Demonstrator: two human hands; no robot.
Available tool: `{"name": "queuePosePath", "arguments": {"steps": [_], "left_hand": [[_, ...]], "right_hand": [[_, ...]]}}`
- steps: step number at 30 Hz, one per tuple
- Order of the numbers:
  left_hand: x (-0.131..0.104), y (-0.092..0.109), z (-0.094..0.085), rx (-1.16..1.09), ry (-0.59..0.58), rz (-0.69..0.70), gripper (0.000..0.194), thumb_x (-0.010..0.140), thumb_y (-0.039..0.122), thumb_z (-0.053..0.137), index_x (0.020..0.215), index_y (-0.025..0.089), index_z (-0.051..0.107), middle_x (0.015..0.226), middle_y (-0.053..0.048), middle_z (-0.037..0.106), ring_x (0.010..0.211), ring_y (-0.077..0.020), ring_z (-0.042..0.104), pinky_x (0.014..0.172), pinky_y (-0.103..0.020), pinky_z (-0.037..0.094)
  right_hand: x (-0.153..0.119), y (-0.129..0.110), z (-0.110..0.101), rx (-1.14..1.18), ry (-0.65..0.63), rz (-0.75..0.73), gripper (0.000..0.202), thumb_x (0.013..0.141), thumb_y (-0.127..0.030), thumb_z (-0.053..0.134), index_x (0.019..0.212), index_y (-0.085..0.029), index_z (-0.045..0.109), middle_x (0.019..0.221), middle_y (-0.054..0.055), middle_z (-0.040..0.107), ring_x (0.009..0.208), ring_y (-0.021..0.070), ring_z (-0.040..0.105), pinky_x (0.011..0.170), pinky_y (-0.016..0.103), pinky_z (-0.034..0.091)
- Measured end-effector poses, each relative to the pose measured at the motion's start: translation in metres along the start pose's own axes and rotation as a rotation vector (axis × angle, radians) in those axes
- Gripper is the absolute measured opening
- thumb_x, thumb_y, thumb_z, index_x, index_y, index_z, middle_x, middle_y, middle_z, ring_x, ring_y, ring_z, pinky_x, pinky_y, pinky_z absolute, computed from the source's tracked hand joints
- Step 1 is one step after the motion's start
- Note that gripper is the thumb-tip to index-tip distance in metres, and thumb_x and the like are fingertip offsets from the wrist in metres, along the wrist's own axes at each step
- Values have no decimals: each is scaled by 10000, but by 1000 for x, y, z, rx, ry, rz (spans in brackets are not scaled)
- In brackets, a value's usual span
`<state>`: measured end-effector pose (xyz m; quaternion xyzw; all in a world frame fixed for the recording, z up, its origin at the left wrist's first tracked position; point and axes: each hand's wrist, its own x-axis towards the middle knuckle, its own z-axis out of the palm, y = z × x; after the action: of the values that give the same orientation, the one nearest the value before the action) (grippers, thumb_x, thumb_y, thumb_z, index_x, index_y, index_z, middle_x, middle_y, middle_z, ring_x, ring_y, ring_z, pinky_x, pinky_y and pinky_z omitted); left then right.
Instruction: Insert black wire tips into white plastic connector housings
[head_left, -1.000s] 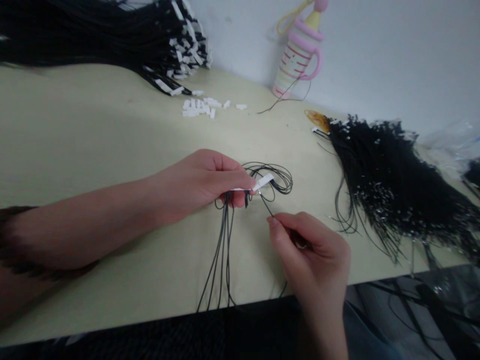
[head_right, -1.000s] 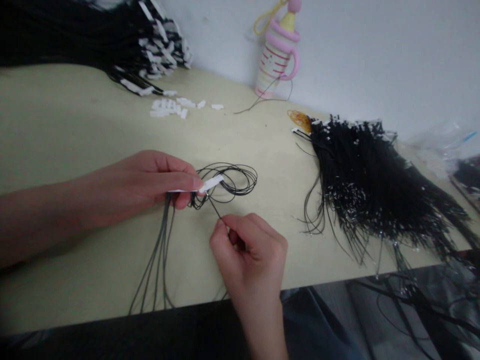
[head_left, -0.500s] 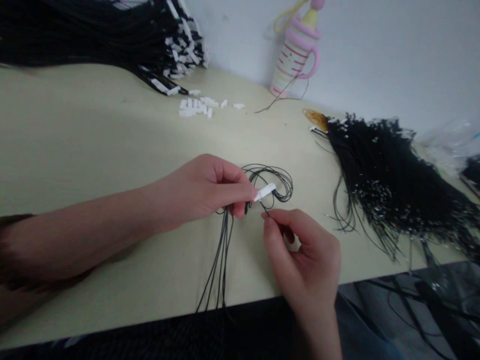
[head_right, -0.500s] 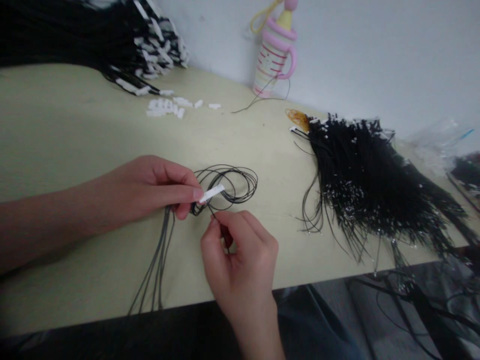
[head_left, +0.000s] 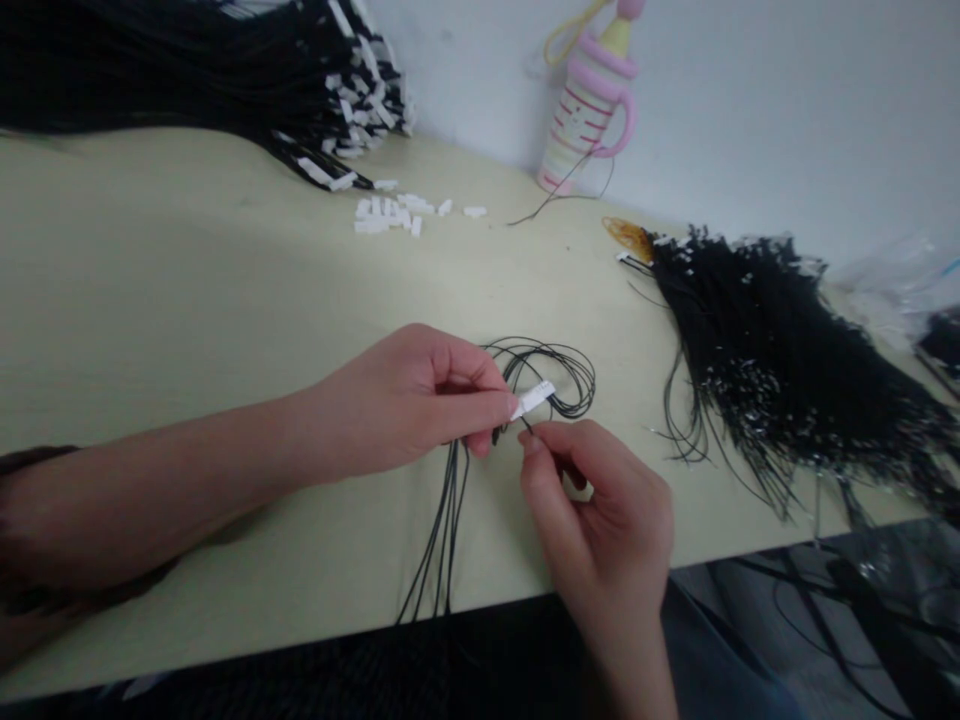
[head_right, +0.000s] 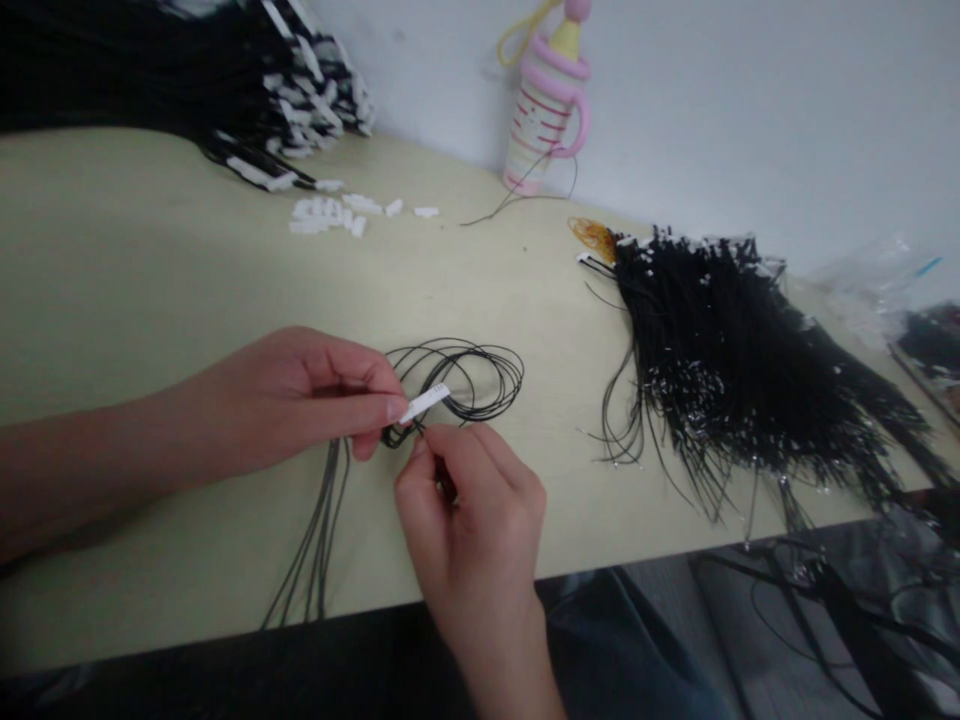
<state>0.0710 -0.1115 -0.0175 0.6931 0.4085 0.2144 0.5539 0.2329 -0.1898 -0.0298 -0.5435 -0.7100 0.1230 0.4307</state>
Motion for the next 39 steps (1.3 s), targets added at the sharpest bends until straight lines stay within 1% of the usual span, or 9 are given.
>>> {"name": "queuePosePath", "arguments": {"steps": [7, 11, 14, 18, 23, 28, 33, 35, 39], "left_hand": [[1, 4, -8, -80, 74, 18, 229, 802, 283, 610, 603, 177, 649, 512, 53, 594, 486, -64, 434, 463, -203, 298], [-5, 15, -19, -230, 134, 119, 263, 802, 232, 595, 547, 169, 616, 496, 42, 577, 483, -56, 470, 478, -192, 328], [-9, 23, -25, -380, 142, 103, 190, 750, 212, 613, 564, 181, 633, 428, 45, 529, 448, -68, 479, 464, -191, 344], [-7, 26, -26, -448, 116, 76, 125, 646, 213, 624, 539, 155, 651, 413, 28, 540, 367, -57, 436, 396, -179, 317], [-4, 19, -23, -368, 144, 137, 220, 726, 174, 591, 507, 169, 612, 404, 45, 521, 409, -51, 461, 435, -171, 338], [-8, 18, -19, -174, 133, 150, 281, 800, 170, 579, 520, 154, 591, 489, 54, 555, 497, -37, 471, 519, -176, 355], [-8, 19, -13, -134, 119, 116, 252, 758, 226, 614, 510, 178, 607, 479, 60, 564, 469, -58, 447, 465, -195, 326], [-8, 19, -10, -92, 115, 90, 233, 743, 249, 620, 518, 187, 620, 464, 64, 568, 453, -67, 444, 444, -199, 314], [-11, 18, -5, -79, 105, 53, 174, 727, 264, 616, 569, 196, 643, 459, 75, 573, 445, -72, 456, 429, -183, 314]], "right_hand": [[4, 12, -10, 227, -139, 95, 162, 864, -114, 596, 963, -155, 717, 823, 12, 630, 718, 92, 560, 619, 205, 437], [3, 19, -25, 340, -331, 260, 97, 846, -176, 641, 860, -199, 734, 628, -36, 546, 562, 80, 480, 490, 200, 363], [3, 19, -31, 466, -441, 348, 79, 841, -194, 640, 784, -173, 690, 539, -51, 508, 490, 70, 436, 452, 190, 334], [5, 18, -30, 615, -526, 403, 64, 863, -195, 609, 818, -166, 644, 602, -20, 600, 523, 73, 503, 481, 178, 383], [4, 15, -33, 489, -521, 363, 102, 846, -206, 637, 749, -173, 644, 726, 13, 652, 640, 101, 559, 539, 195, 420], [1, 3, -31, 248, -360, 239, 70, 852, -184, 623, 821, -188, 685, 764, 8, 680, 681, 129, 602, 553, 224, 444], [-6, -11, -10, 133, 41, 191, 108, 844, -159, 639, 917, -227, 681, 748, -35, 674, 583, 93, 577, 503, 207, 440], [-9, -15, -3, 78, 155, 145, 146, 830, -134, 656, 935, -234, 672, 741, -52, 665, 587, 80, 572, 538, 197, 456], [-12, -19, 2, 57, 179, 73, 164, 815, -69, 642, 921, -191, 668, 763, -31, 664, 644, 90, 593, 597, 201, 483]]}}
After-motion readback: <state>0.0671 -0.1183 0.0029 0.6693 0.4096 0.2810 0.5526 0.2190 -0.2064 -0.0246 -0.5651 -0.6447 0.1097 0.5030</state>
